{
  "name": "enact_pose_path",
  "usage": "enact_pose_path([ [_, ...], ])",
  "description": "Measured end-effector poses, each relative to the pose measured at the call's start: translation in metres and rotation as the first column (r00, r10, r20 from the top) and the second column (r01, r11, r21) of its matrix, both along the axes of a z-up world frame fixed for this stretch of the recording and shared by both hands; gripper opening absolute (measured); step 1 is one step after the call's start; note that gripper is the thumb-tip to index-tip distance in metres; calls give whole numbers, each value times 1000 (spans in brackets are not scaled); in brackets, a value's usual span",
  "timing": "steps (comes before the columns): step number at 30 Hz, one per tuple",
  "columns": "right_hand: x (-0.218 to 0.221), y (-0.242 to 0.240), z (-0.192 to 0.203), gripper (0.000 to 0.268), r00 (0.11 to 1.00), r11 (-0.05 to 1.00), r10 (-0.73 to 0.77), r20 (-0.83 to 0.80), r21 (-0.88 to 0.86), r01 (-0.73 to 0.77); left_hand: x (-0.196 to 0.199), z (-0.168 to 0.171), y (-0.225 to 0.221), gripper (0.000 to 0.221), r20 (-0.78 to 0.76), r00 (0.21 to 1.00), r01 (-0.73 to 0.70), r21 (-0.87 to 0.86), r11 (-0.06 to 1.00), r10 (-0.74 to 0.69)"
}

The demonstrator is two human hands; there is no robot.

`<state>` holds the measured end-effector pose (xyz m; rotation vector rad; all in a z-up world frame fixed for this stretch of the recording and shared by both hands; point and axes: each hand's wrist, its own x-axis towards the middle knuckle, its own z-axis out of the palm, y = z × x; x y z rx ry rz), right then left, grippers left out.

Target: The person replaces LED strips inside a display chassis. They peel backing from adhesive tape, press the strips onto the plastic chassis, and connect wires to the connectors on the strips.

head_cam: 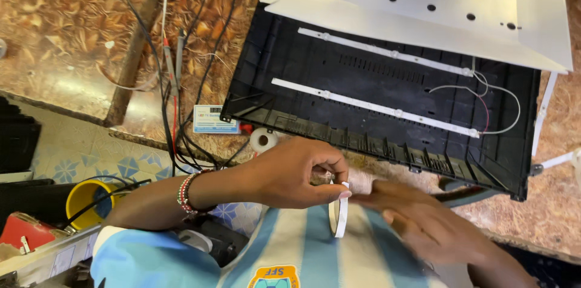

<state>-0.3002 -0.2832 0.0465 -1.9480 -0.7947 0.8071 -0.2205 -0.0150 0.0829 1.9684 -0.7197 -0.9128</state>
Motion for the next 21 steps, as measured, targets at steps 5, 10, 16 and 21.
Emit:
enact_pose_path([
  [5,-9,-16,3,52,973,980,-194,124,-8,196,-6,-2,-4,13,95,995,33,-58,998,-28],
  [10,-27,-3,-9,38,906,905,-390,166,250,344,-12,-2,-5,13,91,995,32,-44,999,-28],
  [16,-23,16,-14,26,703,860,-503,502,365,355,-18,-3,-1,14,91,996,16,-34,999,-13],
  [21,-24,16,-24,29,844,902,-373,386,363,233,-23,-4,3,10,87,996,-8,-44,999,12],
])
